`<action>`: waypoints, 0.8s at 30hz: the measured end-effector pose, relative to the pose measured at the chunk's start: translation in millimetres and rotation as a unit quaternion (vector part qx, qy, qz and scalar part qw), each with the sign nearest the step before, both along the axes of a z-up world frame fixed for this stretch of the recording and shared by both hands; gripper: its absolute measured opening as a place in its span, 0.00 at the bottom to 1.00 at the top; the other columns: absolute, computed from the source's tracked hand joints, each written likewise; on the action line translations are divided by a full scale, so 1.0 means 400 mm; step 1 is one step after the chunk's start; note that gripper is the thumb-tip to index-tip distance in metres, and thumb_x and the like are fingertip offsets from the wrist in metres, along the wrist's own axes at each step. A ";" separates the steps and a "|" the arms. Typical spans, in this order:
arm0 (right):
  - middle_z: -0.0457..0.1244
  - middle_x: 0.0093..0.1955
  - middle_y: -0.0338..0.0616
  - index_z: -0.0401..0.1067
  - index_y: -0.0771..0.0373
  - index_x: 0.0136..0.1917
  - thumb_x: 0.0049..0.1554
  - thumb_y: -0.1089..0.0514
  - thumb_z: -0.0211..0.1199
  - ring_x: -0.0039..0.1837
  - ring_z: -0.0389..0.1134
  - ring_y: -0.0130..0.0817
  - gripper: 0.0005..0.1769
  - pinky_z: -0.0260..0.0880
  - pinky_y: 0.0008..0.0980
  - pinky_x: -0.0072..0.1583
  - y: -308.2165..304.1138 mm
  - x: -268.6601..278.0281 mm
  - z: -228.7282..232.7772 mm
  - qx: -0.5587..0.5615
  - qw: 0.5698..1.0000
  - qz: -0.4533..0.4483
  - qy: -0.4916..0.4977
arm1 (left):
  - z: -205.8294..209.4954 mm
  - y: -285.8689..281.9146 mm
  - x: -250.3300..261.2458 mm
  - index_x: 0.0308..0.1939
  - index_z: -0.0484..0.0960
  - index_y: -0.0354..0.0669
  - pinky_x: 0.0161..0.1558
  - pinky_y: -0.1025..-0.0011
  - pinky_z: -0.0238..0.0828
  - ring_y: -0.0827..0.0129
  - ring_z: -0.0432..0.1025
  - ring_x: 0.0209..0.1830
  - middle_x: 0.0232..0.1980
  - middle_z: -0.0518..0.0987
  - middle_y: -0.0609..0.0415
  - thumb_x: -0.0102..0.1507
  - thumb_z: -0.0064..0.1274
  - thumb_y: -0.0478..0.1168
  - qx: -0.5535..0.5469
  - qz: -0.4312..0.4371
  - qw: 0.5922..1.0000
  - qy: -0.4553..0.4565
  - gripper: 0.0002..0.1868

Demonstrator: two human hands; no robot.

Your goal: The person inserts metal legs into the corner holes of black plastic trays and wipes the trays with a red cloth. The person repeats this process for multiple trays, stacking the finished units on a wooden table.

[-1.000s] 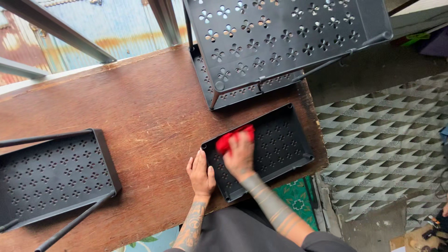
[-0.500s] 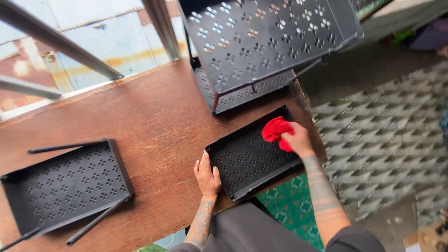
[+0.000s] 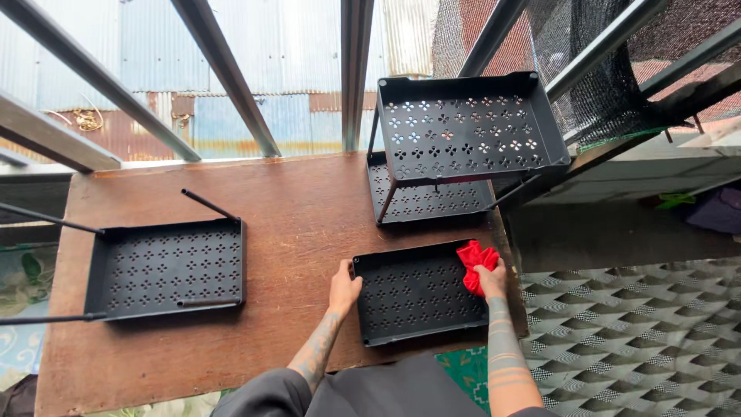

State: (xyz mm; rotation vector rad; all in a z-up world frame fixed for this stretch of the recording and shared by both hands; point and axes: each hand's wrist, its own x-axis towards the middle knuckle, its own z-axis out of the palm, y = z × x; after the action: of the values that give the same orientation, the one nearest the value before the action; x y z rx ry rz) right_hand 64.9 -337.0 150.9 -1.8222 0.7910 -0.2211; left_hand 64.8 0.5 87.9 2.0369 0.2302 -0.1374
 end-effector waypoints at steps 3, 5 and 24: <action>0.69 0.54 0.46 0.71 0.65 0.60 0.44 0.64 0.70 0.56 0.70 0.39 0.29 0.68 0.37 0.61 0.032 -0.033 0.001 -0.046 0.998 -0.004 -0.038 | 0.012 0.038 0.008 0.56 0.73 0.41 0.52 0.62 0.77 0.54 0.82 0.49 0.47 0.86 0.40 0.57 0.56 0.35 -0.031 0.018 0.999 0.037 0.23; 0.69 0.54 0.46 0.71 0.66 0.58 0.44 0.66 0.70 0.55 0.70 0.39 0.27 0.68 0.36 0.61 0.047 -0.046 0.003 -0.045 0.995 -0.017 -0.082 | 0.030 0.069 0.008 0.55 0.73 0.39 0.52 0.64 0.77 0.58 0.82 0.49 0.49 0.85 0.42 0.57 0.60 0.37 -0.052 0.026 0.997 0.045 0.23; 0.64 0.59 0.40 0.68 0.61 0.61 0.47 0.77 0.62 0.63 0.67 0.35 0.29 0.69 0.37 0.66 0.059 -0.120 -0.088 0.185 0.929 -0.069 -0.314 | 0.239 0.196 -0.104 0.62 0.74 0.35 0.64 0.64 0.70 0.58 0.74 0.60 0.60 0.77 0.46 0.55 0.49 0.26 -0.107 -0.035 0.972 -0.207 0.28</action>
State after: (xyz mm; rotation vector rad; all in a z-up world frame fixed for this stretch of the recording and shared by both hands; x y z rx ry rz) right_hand 16.8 -313.3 115.5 -1.2268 0.4596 -0.6631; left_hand 23.3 79.0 183.6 1.8104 -0.1144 0.2126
